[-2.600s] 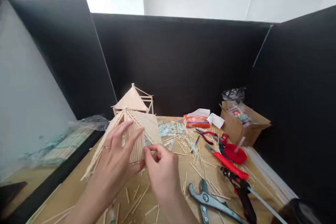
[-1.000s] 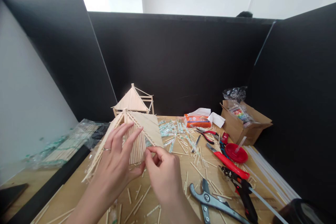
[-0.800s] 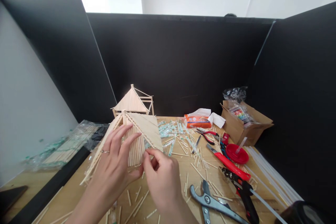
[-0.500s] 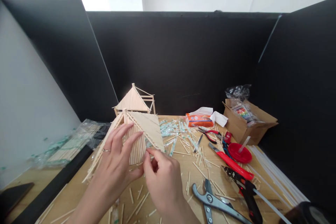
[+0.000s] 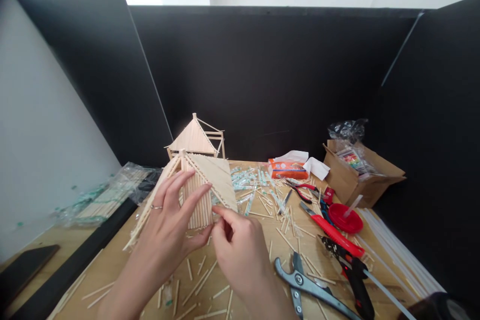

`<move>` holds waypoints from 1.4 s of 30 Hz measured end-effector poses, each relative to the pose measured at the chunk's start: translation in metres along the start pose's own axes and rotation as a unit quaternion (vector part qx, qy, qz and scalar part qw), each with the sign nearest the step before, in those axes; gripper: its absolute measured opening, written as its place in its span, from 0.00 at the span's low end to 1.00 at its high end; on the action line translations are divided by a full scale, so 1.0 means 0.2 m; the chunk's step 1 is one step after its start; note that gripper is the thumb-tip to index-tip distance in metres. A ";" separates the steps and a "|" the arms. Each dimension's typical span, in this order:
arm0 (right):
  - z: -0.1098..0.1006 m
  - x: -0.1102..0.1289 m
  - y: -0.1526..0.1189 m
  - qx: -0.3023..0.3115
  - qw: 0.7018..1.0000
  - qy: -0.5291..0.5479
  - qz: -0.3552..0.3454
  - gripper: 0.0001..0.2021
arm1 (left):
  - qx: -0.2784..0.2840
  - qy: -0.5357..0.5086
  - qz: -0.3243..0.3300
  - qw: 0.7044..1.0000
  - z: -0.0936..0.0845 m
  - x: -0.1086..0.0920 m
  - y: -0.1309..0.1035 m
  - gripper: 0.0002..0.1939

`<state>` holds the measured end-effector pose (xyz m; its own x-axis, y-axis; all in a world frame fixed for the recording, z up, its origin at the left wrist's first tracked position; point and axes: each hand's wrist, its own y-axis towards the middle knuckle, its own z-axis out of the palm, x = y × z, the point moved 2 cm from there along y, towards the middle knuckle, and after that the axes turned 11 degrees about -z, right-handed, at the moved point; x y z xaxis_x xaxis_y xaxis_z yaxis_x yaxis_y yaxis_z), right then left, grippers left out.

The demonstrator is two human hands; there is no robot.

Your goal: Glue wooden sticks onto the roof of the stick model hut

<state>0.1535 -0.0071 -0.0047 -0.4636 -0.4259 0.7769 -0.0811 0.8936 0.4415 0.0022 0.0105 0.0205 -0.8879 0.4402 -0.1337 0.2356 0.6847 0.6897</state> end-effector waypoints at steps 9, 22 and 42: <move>0.00 0.01 0.00 0.010 1.000 -0.008 -0.013 0.17 | -0.014 0.002 0.009 1.000 0.00 0.00 0.00 0.29; -0.01 0.02 0.00 0.017 0.999 -0.024 -0.025 0.17 | -0.020 0.007 0.006 1.000 0.01 -0.01 0.01 0.28; 0.08 -0.03 0.00 -0.012 0.996 0.071 0.053 0.16 | -0.045 -0.001 0.002 0.999 0.02 0.02 -0.01 0.30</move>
<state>0.1426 -0.0026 -0.0153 -0.3383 -0.3474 0.8746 -0.0163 0.9314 0.3636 0.0009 0.0135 0.0159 -0.8861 0.4442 -0.1324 0.2023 0.6276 0.7518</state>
